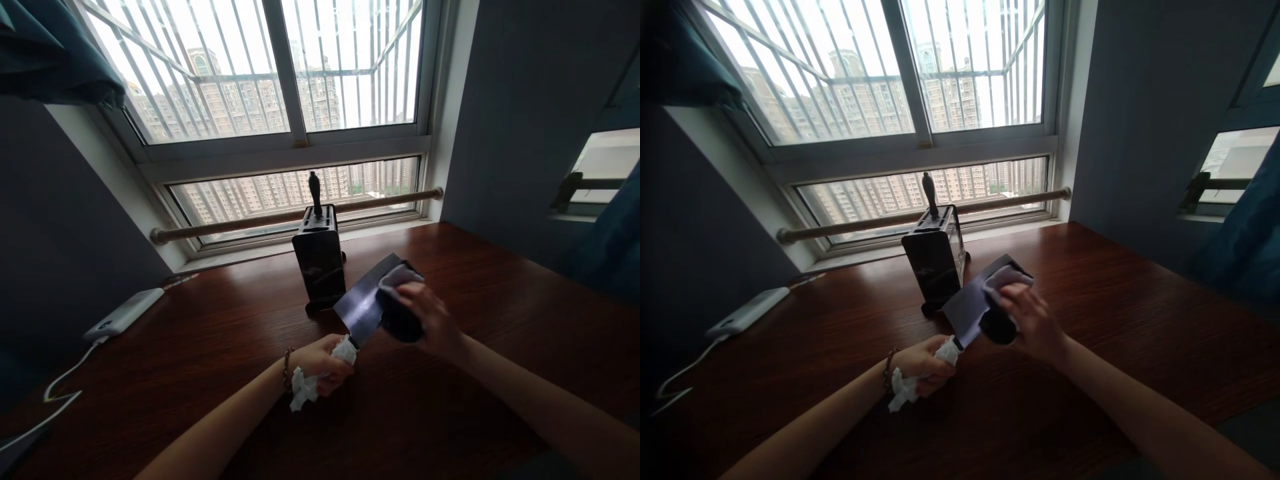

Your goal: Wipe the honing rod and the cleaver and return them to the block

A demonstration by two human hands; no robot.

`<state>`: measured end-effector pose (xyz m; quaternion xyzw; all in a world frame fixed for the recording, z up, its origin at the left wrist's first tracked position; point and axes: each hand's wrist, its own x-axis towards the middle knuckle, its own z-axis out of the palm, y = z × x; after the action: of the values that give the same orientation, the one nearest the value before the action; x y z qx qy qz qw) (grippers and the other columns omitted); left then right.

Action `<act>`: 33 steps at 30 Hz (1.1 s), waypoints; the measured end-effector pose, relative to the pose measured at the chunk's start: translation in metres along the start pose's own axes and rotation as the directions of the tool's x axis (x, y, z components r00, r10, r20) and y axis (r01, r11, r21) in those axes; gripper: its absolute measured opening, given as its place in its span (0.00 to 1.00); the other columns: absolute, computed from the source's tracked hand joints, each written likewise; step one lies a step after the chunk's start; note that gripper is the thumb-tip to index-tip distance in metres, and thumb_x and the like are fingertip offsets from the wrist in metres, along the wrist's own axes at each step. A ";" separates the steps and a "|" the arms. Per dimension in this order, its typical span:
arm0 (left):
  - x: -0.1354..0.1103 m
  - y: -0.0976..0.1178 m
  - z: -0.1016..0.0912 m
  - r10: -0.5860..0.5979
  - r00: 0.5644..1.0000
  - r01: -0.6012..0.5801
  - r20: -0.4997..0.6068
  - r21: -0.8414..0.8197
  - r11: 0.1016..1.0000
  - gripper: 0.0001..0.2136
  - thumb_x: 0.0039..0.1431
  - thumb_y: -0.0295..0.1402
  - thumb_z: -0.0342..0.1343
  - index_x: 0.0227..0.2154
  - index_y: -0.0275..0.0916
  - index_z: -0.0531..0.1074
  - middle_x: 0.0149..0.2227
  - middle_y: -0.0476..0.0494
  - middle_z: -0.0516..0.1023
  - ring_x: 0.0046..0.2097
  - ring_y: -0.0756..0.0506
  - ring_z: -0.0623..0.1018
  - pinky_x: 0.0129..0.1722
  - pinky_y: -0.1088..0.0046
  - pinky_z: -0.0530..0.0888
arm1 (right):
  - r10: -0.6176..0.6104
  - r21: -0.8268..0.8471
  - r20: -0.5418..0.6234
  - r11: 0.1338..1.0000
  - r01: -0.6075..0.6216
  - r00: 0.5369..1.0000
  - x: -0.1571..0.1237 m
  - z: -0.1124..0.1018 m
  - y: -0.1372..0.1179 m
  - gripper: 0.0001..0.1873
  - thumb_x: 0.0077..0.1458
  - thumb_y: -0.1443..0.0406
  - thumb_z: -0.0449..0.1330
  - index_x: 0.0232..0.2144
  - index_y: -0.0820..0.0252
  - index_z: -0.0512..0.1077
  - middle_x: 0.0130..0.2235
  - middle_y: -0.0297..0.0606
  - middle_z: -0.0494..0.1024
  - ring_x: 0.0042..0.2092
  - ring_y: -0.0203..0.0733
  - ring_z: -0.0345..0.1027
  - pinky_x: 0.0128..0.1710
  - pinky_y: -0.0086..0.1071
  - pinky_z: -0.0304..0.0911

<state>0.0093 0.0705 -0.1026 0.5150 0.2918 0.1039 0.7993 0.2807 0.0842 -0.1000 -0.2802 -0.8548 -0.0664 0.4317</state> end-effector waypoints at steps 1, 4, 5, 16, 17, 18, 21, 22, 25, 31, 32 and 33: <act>0.000 0.000 0.001 0.004 1.000 -0.004 0.003 0.001 1.000 0.14 0.46 0.30 0.59 0.32 0.39 0.58 0.15 0.58 0.58 0.13 0.57 0.55 0.12 0.83 0.54 | -0.110 -0.025 0.090 0.993 0.112 0.990 0.001 0.007 -0.013 0.24 0.51 0.66 0.51 0.51 0.65 0.61 0.53 0.50 0.64 0.55 0.56 0.55 0.51 0.49 0.57; -0.002 0.002 0.004 0.010 1.000 -0.011 0.009 0.028 1.000 0.11 0.46 0.31 0.58 0.30 0.37 0.60 0.15 0.57 0.58 0.13 0.57 0.55 0.11 0.82 0.53 | -0.338 -0.055 0.226 0.932 0.358 0.914 0.002 0.022 -0.040 0.23 0.53 0.66 0.47 0.51 0.70 0.63 0.54 0.49 0.64 0.56 0.55 0.54 0.50 0.47 0.60; -0.002 0.002 0.005 0.013 1.000 -0.014 0.008 0.037 0.999 0.11 0.47 0.31 0.58 0.28 0.37 0.60 0.15 0.57 0.58 0.13 0.57 0.55 0.11 0.82 0.53 | -0.375 -0.061 0.239 0.915 0.399 0.896 0.001 0.025 -0.044 0.23 0.53 0.67 0.47 0.50 0.71 0.64 0.54 0.48 0.65 0.56 0.55 0.54 0.50 0.45 0.61; -0.003 0.001 0.001 -0.028 0.999 0.029 -0.022 0.017 0.999 0.17 0.45 0.32 0.61 0.32 0.41 0.56 0.15 0.59 0.58 0.13 0.57 0.55 0.10 0.83 0.56 | -0.182 -0.164 -0.017 0.970 0.176 0.983 0.001 0.009 0.009 0.24 0.51 0.63 0.52 0.50 0.68 0.64 0.51 0.50 0.67 0.56 0.53 0.56 0.50 0.46 0.61; -0.003 0.000 0.000 -0.030 0.999 0.030 -0.020 0.018 0.999 0.16 0.45 0.32 0.61 0.31 0.41 0.56 0.14 0.59 0.58 0.13 0.57 0.55 0.10 0.84 0.56 | -0.147 -0.146 -0.064 0.980 0.136 0.987 0.002 0.006 0.016 0.23 0.51 0.64 0.53 0.49 0.68 0.65 0.51 0.50 0.68 0.55 0.53 0.57 0.51 0.46 0.61; -0.003 0.000 0.000 -0.030 0.999 0.030 -0.017 0.016 0.999 0.16 0.45 0.32 0.61 0.30 0.41 0.56 0.14 0.59 0.58 0.13 0.57 0.55 0.10 0.84 0.56 | -0.106 -0.121 -0.106 0.988 0.093 0.989 0.002 0.004 0.022 0.21 0.51 0.65 0.53 0.47 0.67 0.67 0.51 0.50 0.68 0.55 0.53 0.57 0.51 0.46 0.61; -0.003 0.001 0.000 -0.026 1.000 0.026 -0.002 0.004 1.000 0.16 0.45 0.32 0.61 0.29 0.40 0.56 0.14 0.59 0.58 0.13 0.58 0.55 0.10 0.84 0.56 | 0.017 -0.051 -0.182 0.998 -0.027 0.983 0.002 -0.001 0.035 0.17 0.50 0.69 0.53 0.44 0.64 0.70 0.51 0.48 0.68 0.54 0.52 0.59 0.51 0.45 0.60; -0.003 0.001 -0.001 -0.025 1.000 0.025 0.005 0.000 1.000 0.16 0.45 0.31 0.61 0.29 0.40 0.56 0.14 0.59 0.58 0.13 0.57 0.56 0.10 0.84 0.56 | 0.048 -0.040 -0.192 0.998 -0.057 0.980 0.002 -0.002 0.037 0.17 0.50 0.69 0.53 0.44 0.63 0.70 0.52 0.48 0.67 0.54 0.52 0.59 0.51 0.45 0.60; -0.003 0.001 -0.001 -0.017 1.000 0.017 0.016 -0.004 1.000 0.15 0.46 0.30 0.60 0.28 0.40 0.56 0.14 0.59 0.58 0.13 0.57 0.56 0.09 0.83 0.56 | 0.089 -0.028 -0.198 0.995 -0.097 0.976 0.000 0.000 0.040 0.19 0.50 0.69 0.52 0.46 0.62 0.69 0.53 0.46 0.66 0.54 0.53 0.59 0.54 0.48 0.55; -0.002 0.000 0.001 -0.009 1.000 0.009 -0.003 0.011 1.000 0.14 0.47 0.30 0.58 0.30 0.40 0.55 0.14 0.59 0.58 0.13 0.57 0.57 0.10 0.83 0.57 | 0.194 0.056 -0.199 0.981 -0.186 0.961 0.000 0.002 0.038 0.15 0.52 0.68 0.53 0.42 0.60 0.71 0.44 0.45 0.73 0.46 0.52 0.67 0.49 0.46 0.60; -0.002 0.000 0.001 -0.005 1.000 0.005 -0.013 0.019 1.000 0.14 0.47 0.30 0.58 0.30 0.40 0.55 0.14 0.59 0.58 0.13 0.57 0.57 0.10 0.83 0.58 | 0.235 0.085 -0.205 0.971 -0.222 0.950 0.000 0.002 0.038 0.13 0.52 0.67 0.53 0.40 0.60 0.72 0.41 0.44 0.74 0.44 0.51 0.68 0.45 0.44 0.62; -0.002 0.000 0.002 -0.001 1.000 0.002 -0.024 0.028 1.000 0.14 0.48 0.29 0.57 0.30 0.40 0.55 0.14 0.59 0.58 0.13 0.57 0.57 0.10 0.83 0.58 | 0.281 0.124 -0.209 0.958 -0.260 0.937 0.000 0.002 0.038 0.11 0.52 0.67 0.53 0.38 0.60 0.72 0.38 0.42 0.75 0.42 0.50 0.69 0.43 0.42 0.64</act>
<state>0.0092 0.0683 -0.1013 0.5245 0.3034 0.1053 0.7885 0.2995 0.1167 -0.1062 -0.3653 -0.7560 0.0027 0.5432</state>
